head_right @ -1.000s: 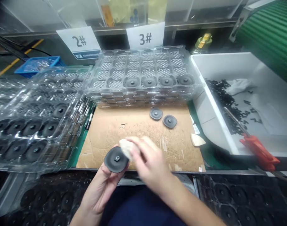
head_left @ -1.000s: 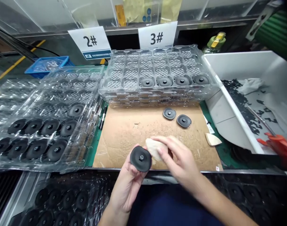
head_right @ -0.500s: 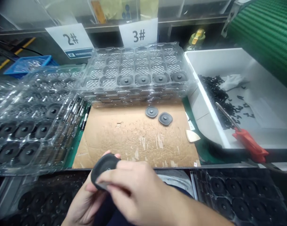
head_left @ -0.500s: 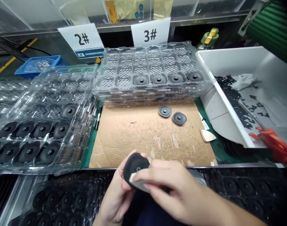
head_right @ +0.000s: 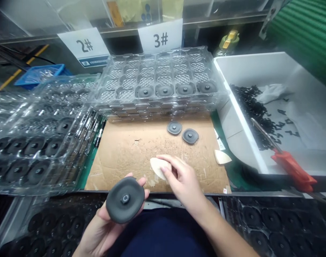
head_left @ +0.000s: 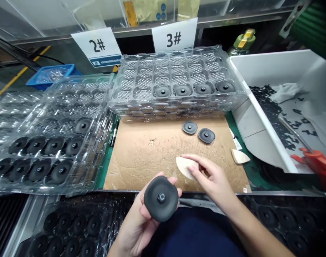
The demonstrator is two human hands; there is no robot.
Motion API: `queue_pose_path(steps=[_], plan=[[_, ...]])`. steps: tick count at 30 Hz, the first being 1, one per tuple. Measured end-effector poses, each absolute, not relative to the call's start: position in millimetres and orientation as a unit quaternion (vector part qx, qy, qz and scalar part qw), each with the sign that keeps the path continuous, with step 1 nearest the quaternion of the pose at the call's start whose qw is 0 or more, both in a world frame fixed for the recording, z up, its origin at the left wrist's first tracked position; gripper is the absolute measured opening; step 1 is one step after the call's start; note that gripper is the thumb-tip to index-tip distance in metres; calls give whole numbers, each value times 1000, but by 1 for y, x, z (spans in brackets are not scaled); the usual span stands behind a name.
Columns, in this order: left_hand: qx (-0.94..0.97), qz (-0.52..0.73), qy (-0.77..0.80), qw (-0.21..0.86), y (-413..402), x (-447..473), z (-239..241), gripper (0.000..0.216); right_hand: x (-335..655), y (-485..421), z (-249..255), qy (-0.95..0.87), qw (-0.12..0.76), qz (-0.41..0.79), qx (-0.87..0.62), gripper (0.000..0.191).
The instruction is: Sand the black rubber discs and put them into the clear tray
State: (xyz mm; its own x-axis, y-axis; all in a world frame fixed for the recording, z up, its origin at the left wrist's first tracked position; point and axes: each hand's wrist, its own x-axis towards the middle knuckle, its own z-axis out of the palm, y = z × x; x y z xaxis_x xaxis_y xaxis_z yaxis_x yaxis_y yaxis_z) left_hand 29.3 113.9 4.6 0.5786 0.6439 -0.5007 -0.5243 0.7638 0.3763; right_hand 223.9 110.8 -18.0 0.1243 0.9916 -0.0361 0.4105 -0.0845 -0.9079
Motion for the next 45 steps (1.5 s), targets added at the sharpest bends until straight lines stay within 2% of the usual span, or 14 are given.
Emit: queue_pose_path(steps=[6, 9, 12, 14, 16, 21, 23, 26, 28, 30, 33, 35, 41, 45], plan=[[91, 320, 303, 893, 115, 26, -2, 58, 225, 77, -64, -617, 301, 386, -616, 25], [109, 313, 310, 891, 115, 28, -1, 54, 231, 85, -41, -601, 320, 369, -633, 25], [145, 325, 347, 868, 114, 35, 0, 56, 227, 97, 3, -617, 387, 312, -610, 27], [173, 362, 377, 835, 115, 40, -1, 63, 215, 101, 24, -669, 419, 257, -558, 31], [188, 416, 405, 792, 116, 43, -4, 67, 203, 99, 34, -699, 407, 233, -540, 32], [181, 488, 423, 742, 120, 41, -11, 63, 211, 89, 30, -651, 322, 461, -509, 23], [184, 488, 404, 752, 119, 42, -10, 62, 219, 89, 28, -607, 349, 462, -545, 22], [195, 485, 396, 755, 118, 47, -9, 59, 218, 94, 30, -591, 405, 359, -598, 26], [200, 484, 409, 748, 118, 49, -10, 60, 211, 99, 34, -628, 398, 320, -587, 27], [196, 475, 419, 748, 119, 47, -11, 62, 207, 103, 40, -661, 351, 368, -552, 26], [180, 469, 419, 756, 120, 42, -13, 63, 212, 103, 43, -652, 278, 524, -473, 25], [172, 475, 419, 755, 121, 40, -11, 61, 220, 100, 37, -624, 272, 564, -467, 24], [163, 455, 383, 787, 122, 43, -8, 56, 230, 94, 14, -551, 323, 499, -586, 18], [185, 443, 397, 783, 120, 43, -13, 56, 218, 102, 19, -581, 390, 397, -595, 22]])
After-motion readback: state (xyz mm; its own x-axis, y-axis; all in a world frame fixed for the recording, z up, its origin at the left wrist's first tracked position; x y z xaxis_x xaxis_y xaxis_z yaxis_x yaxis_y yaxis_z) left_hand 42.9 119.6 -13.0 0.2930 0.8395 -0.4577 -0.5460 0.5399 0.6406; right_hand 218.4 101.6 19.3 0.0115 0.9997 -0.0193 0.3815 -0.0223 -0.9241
